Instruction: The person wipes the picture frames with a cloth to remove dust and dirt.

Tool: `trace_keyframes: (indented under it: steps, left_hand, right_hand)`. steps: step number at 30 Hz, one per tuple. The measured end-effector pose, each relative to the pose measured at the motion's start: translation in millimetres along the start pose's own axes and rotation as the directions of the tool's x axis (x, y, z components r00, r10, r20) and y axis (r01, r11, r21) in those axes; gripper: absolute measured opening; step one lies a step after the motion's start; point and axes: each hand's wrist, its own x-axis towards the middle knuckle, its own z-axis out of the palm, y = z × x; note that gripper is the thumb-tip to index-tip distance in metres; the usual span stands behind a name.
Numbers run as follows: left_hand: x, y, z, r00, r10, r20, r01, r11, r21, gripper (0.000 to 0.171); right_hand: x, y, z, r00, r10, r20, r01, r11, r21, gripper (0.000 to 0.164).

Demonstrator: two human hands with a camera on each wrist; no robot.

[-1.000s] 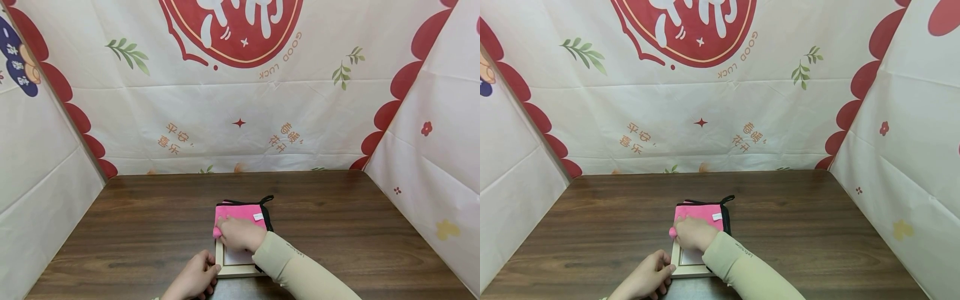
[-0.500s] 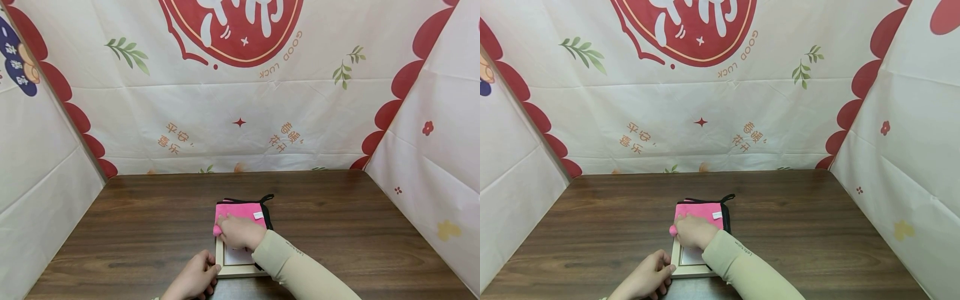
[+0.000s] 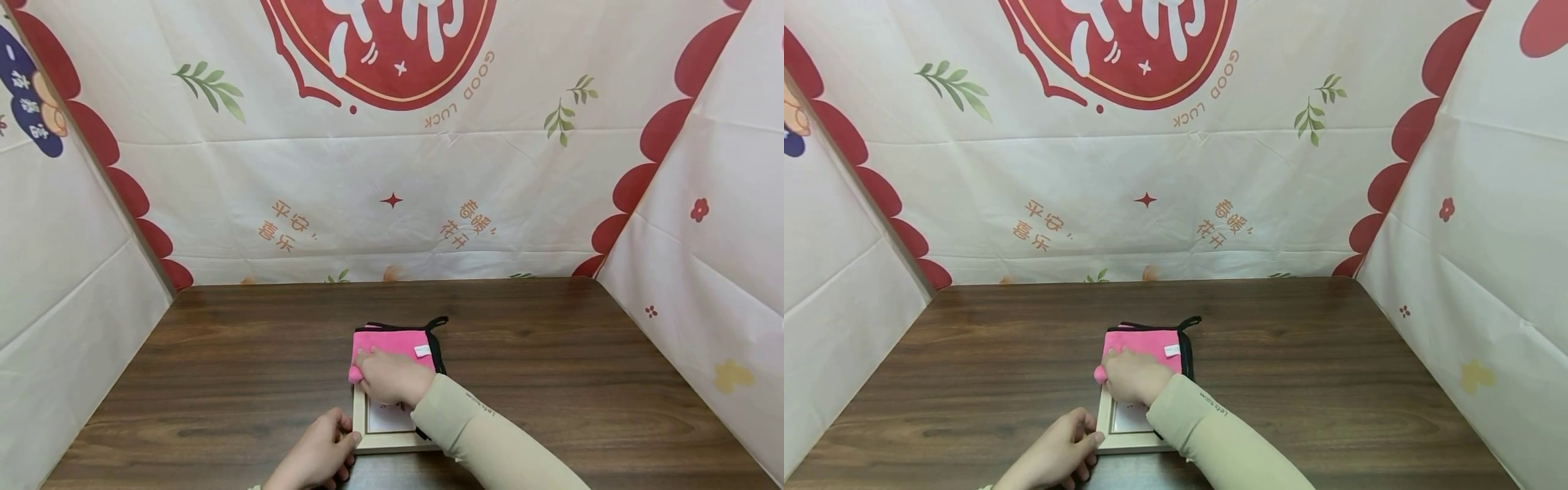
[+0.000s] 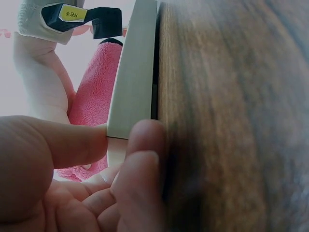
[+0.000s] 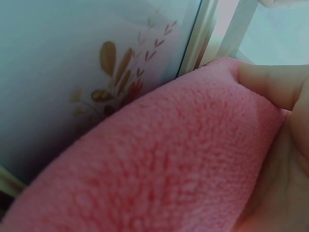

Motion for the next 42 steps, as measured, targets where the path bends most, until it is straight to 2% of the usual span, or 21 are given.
trace_keyframes:
  steps: [12,36,42]
  left_hand:
    - [0.4,-0.4,2.1,1.0,-0.006,-0.012,0.006,1.0,-0.003,0.016]
    - [0.2,-0.4,1.1,1.0,0.006,-0.005,-0.006,1.0,-0.007,0.018]
    - [0.8,-1.1,0.5,1.0,0.003,-0.004,-0.003,1.0,-0.004,0.018]
  right_hand:
    - [1.6,2.1,1.7,1.0,0.005,0.002,-0.005,1.0,0.025,0.017]
    - [6.2,2.8,-1.6,1.0,0.028,0.002,-0.028,1.0,-0.002,0.02]
    - [7.0,3.1,-2.1,1.0,0.024,0.0,-0.024,1.0,-0.012,0.026]
